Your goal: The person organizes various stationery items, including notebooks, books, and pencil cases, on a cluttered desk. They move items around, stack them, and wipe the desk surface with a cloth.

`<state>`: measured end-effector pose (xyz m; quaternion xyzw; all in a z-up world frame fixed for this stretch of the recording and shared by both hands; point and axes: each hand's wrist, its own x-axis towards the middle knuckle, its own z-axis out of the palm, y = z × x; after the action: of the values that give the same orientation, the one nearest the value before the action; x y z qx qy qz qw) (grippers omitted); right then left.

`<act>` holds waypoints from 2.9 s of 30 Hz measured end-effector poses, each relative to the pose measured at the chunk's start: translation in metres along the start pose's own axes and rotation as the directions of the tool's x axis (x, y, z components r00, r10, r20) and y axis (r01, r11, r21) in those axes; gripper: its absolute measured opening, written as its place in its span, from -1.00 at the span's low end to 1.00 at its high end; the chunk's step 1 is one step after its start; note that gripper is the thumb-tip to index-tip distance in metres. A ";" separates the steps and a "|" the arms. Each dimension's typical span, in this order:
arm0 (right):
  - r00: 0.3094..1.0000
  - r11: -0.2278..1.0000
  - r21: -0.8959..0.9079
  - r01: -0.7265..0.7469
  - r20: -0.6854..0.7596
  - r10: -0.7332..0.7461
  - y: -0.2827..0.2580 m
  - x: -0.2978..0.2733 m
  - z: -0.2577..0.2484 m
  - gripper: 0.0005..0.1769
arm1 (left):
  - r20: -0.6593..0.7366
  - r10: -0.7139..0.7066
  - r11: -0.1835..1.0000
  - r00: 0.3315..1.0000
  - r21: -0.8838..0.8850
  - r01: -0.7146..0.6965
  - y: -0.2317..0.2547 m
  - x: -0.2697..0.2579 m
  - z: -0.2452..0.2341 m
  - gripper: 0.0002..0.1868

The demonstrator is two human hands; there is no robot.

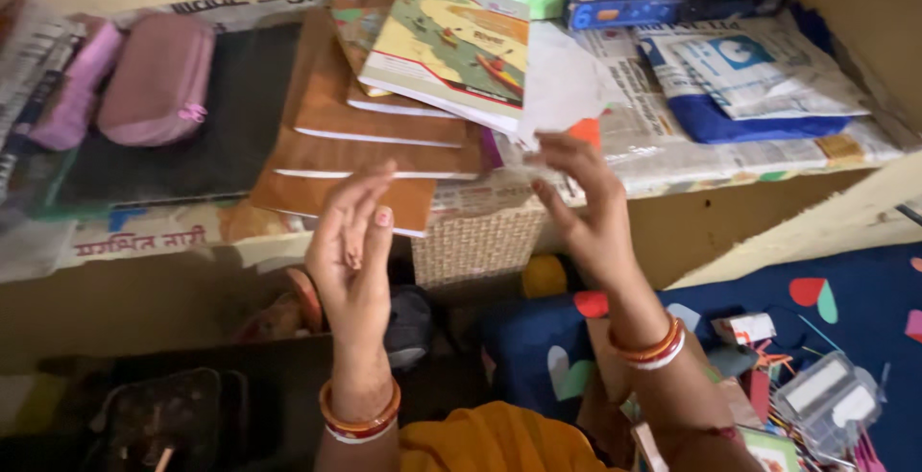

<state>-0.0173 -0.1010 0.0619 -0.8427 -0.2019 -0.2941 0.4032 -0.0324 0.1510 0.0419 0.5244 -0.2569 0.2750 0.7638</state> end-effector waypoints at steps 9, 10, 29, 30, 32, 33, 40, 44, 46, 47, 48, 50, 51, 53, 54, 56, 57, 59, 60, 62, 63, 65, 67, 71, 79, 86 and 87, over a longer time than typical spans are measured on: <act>0.940 0.929 0.156 -0.336 0.123 0.319 0.082 0.097 0.016 -0.29 | 0.197 -0.092 0.973 0.976 0.225 0.047 0.007 0.099 -0.070 -0.47; 0.929 0.915 0.180 -0.362 0.145 0.339 0.087 0.103 0.019 -0.28 | 0.230 -0.106 0.952 0.967 0.304 0.033 0.004 0.113 -0.077 -0.46; 0.698 0.383 0.794 -0.472 0.071 0.713 0.108 0.127 0.088 0.01 | 0.373 -0.523 0.348 0.767 0.914 -0.207 -0.196 0.276 -0.057 -0.16; 0.670 0.346 0.803 -0.485 0.087 0.737 0.106 0.127 0.087 -0.05 | 0.400 -0.496 0.349 0.770 0.904 -0.245 -0.195 0.274 -0.057 -0.14; 0.719 0.392 0.768 -0.507 0.125 0.684 0.102 0.127 0.088 -0.32 | 0.405 -0.493 0.334 0.770 0.905 -0.262 -0.191 0.270 -0.058 -0.13; 0.741 0.416 0.749 -0.515 0.145 0.656 0.100 0.128 0.088 -0.44 | 0.407 -0.491 0.326 0.771 0.906 -0.270 -0.188 0.268 -0.058 -0.11; 0.769 0.442 0.677 -0.588 0.300 0.564 0.093 0.143 0.078 -0.60 | 0.416 -0.682 0.527 0.602 0.850 0.010 -0.152 0.265 -0.070 -0.08; 0.758 0.451 0.632 -0.630 0.376 0.533 0.097 0.149 0.066 -0.46 | 0.435 -0.720 0.669 0.541 0.641 0.375 -0.140 0.254 -0.080 -0.17; 0.760 0.450 0.629 -0.634 0.398 0.514 0.099 0.150 0.064 -0.42 | 0.441 -0.699 0.711 0.562 0.508 0.485 -0.138 0.253 -0.078 -0.14; 0.761 0.448 0.632 -0.632 0.400 0.511 0.100 0.149 0.064 -0.41 | 0.426 -0.696 0.718 0.578 0.432 0.546 -0.139 0.253 -0.074 -0.15; 0.762 0.446 0.635 -0.631 0.401 0.508 0.101 0.148 0.064 -0.41 | 0.409 -0.695 0.718 0.592 0.351 0.601 -0.139 0.252 -0.070 -0.16; 0.768 0.435 0.650 -0.624 0.407 0.494 0.103 0.145 0.065 -0.38 | 0.299 -0.713 0.697 0.634 0.201 0.688 -0.139 0.248 -0.065 -0.25; 0.771 0.430 0.656 -0.621 0.410 0.487 0.104 0.143 0.065 -0.37 | 0.242 -0.724 0.683 0.646 0.119 0.721 -0.140 0.244 -0.063 -0.30; 0.764 0.426 0.656 -0.623 0.394 0.511 0.106 0.140 0.065 -0.35 | 0.302 -0.710 0.674 0.637 0.027 0.738 -0.141 0.231 -0.049 -0.38; 0.761 0.424 0.657 -0.623 0.385 0.522 0.106 0.139 0.064 -0.34 | 0.331 -0.699 0.666 0.633 -0.019 0.745 -0.141 0.225 -0.043 -0.43; 0.765 0.432 0.658 -0.617 0.372 0.525 0.106 0.134 0.061 -0.34 | 0.334 -0.752 0.616 0.569 0.048 0.786 -0.137 0.217 -0.033 -0.52; 0.768 0.438 0.658 -0.613 0.366 0.526 0.106 0.132 0.058 -0.34 | 0.334 -0.775 0.591 0.537 0.080 0.803 -0.134 0.213 -0.027 -0.57; 0.769 0.428 0.670 -0.606 0.356 0.531 0.102 0.128 0.050 -0.33 | 0.299 -0.787 0.595 0.540 0.134 0.793 -0.127 0.210 -0.016 -0.61; 0.769 0.423 0.677 -0.603 0.351 0.534 0.100 0.125 0.046 -0.32 | 0.282 -0.792 0.595 0.541 0.161 0.787 -0.123 0.209 -0.010 -0.62; 0.815 0.437 0.711 -0.550 0.345 0.465 0.093 0.118 0.034 -0.33 | 0.262 -0.756 0.650 0.600 0.190 0.736 -0.115 0.206 0.004 -0.60; 0.836 0.442 0.728 -0.524 0.341 0.430 0.088 0.114 0.028 -0.34 | 0.253 -0.736 0.675 0.628 0.204 0.709 -0.110 0.202 0.011 -0.59; 0.835 0.414 0.751 -0.514 0.328 0.443 0.077 0.107 0.011 -0.32 | 0.331 -0.607 0.784 0.722 0.101 0.613 -0.098 0.193 0.026 -0.55; 0.849 0.406 0.777 -0.481 0.297 0.437 0.066 0.097 -0.009 -0.30 | 0.381 -0.521 0.836 0.763 0.046 0.548 -0.084 0.183 0.043 -0.54; 0.869 0.439 0.806 -0.398 0.178 0.461 0.048 0.068 -0.049 -0.28 | 0.461 -0.473 0.849 0.751 0.009 0.529 -0.047 0.158 0.077 -0.53; 0.873 0.546 0.788 -0.283 -0.025 0.488 0.018 -0.025 -0.148 -0.25 | 0.547 -0.398 0.879 0.737 -0.003 0.477 -0.008 0.080 0.162 -0.29; 0.759 0.433 0.852 -0.293 -0.068 0.647 0.004 -0.126 -0.229 -0.35 | 0.644 -0.440 0.785 0.626 -0.063 0.616 -0.007 0.000 0.242 -0.30; 0.740 0.422 0.856 -0.300 -0.069 0.669 0.006 -0.141 -0.240 -0.37 | 0.654 -0.446 0.765 0.611 -0.075 0.639 -0.008 -0.012 0.252 -0.29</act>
<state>-0.1991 -0.3105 0.0858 -0.5076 0.0352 -0.2032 0.8365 -0.0616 -0.0912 0.1086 0.5134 -0.3502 -0.1965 0.7584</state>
